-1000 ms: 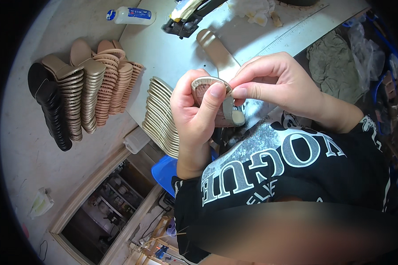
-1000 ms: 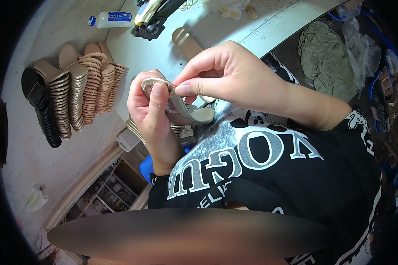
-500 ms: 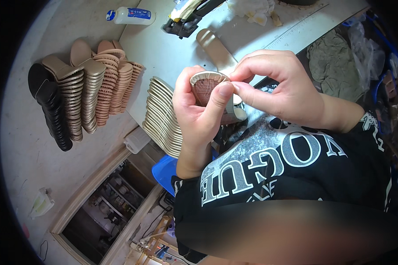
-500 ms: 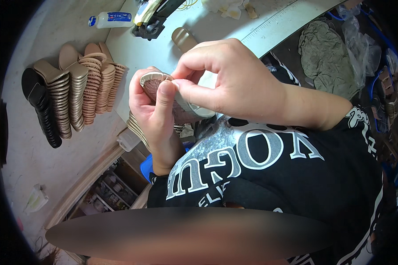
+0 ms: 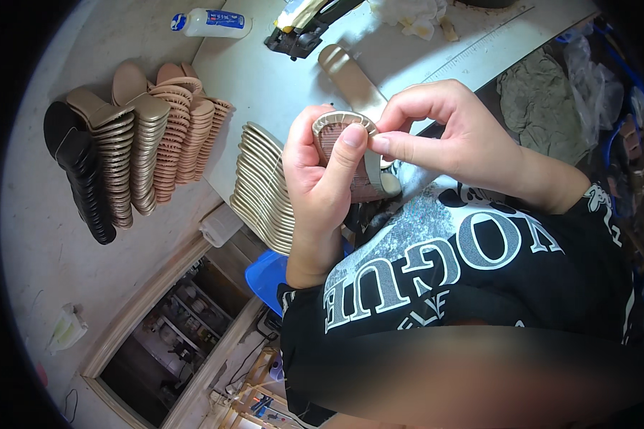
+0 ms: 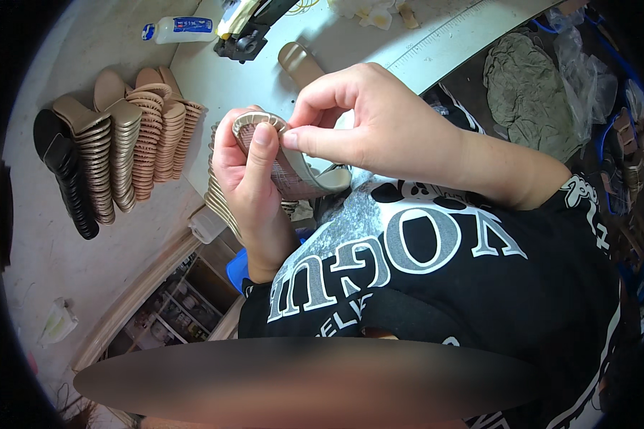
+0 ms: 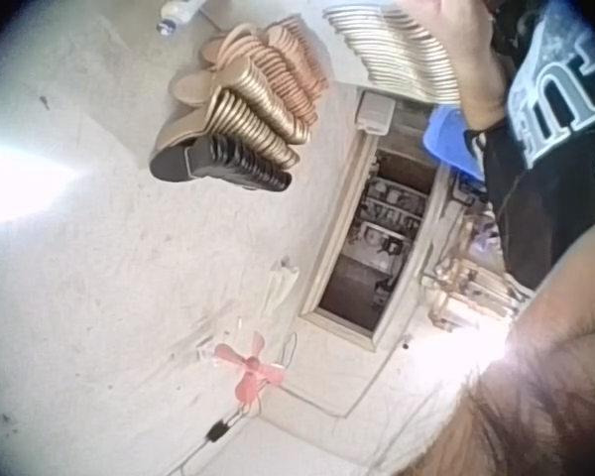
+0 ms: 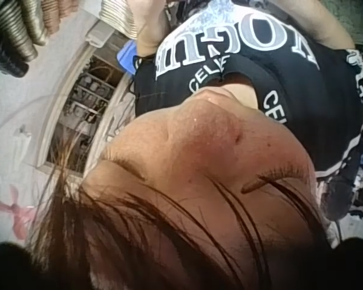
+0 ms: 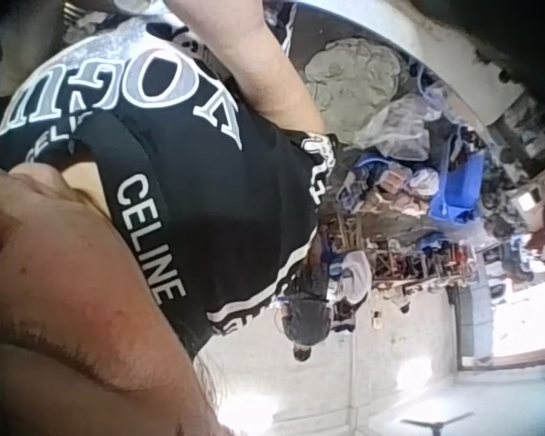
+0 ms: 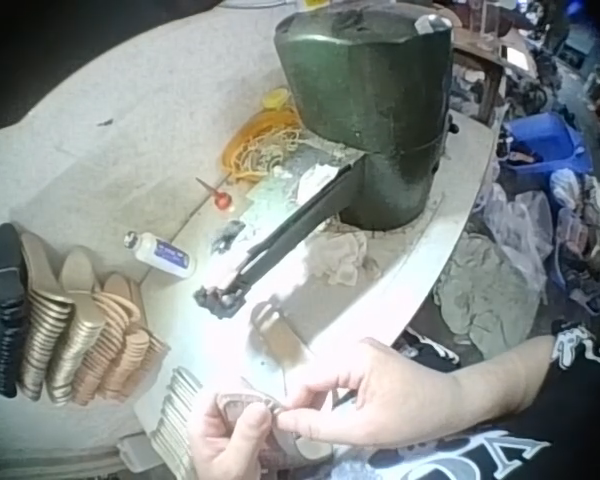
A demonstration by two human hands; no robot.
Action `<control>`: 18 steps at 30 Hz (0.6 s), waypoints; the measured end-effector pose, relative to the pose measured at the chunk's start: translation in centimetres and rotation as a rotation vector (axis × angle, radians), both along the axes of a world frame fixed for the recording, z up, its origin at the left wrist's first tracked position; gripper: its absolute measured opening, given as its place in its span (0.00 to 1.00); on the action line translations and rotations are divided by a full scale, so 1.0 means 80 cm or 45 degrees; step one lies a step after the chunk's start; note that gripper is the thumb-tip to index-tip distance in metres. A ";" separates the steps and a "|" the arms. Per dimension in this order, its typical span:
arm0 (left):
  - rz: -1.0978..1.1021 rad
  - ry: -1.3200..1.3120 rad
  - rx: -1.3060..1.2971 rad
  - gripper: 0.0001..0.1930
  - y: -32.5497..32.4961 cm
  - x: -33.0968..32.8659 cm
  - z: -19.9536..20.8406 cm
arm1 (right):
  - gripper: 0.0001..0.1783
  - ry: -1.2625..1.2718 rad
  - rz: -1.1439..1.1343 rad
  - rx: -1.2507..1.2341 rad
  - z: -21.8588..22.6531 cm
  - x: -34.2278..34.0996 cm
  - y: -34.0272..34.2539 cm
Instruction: The recorder is applying glue to shoe outsoles and insoles, then stacking them as part of a manufacturing process.
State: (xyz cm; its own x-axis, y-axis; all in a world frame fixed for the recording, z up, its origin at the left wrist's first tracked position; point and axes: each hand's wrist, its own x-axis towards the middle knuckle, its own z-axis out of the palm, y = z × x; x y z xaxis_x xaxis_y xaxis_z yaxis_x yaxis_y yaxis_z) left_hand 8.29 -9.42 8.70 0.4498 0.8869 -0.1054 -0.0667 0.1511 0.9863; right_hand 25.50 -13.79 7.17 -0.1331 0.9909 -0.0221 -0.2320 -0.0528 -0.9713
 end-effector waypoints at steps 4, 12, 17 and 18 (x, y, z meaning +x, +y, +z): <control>-0.080 0.026 0.095 0.09 0.000 -0.001 -0.002 | 0.09 -0.368 -0.239 0.358 -0.001 -0.009 -0.003; -0.224 0.080 0.261 0.12 0.002 -0.002 -0.006 | 0.08 -0.372 -0.003 0.571 -0.010 0.011 0.013; -0.174 0.108 0.251 0.13 0.002 0.007 -0.001 | 0.11 -0.708 -0.229 0.816 -0.012 0.009 0.018; -0.172 0.105 0.254 0.13 0.001 0.009 -0.002 | 0.12 -0.750 -0.378 0.821 -0.015 0.007 0.018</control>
State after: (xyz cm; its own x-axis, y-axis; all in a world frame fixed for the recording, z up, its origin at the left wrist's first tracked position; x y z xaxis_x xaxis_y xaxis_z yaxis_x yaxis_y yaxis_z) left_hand 9.04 -9.31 8.53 0.5628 0.8262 0.0245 0.0228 -0.0451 0.9987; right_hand 26.06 -12.37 5.94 -0.0143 0.8267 0.5625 0.3916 0.5222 -0.7576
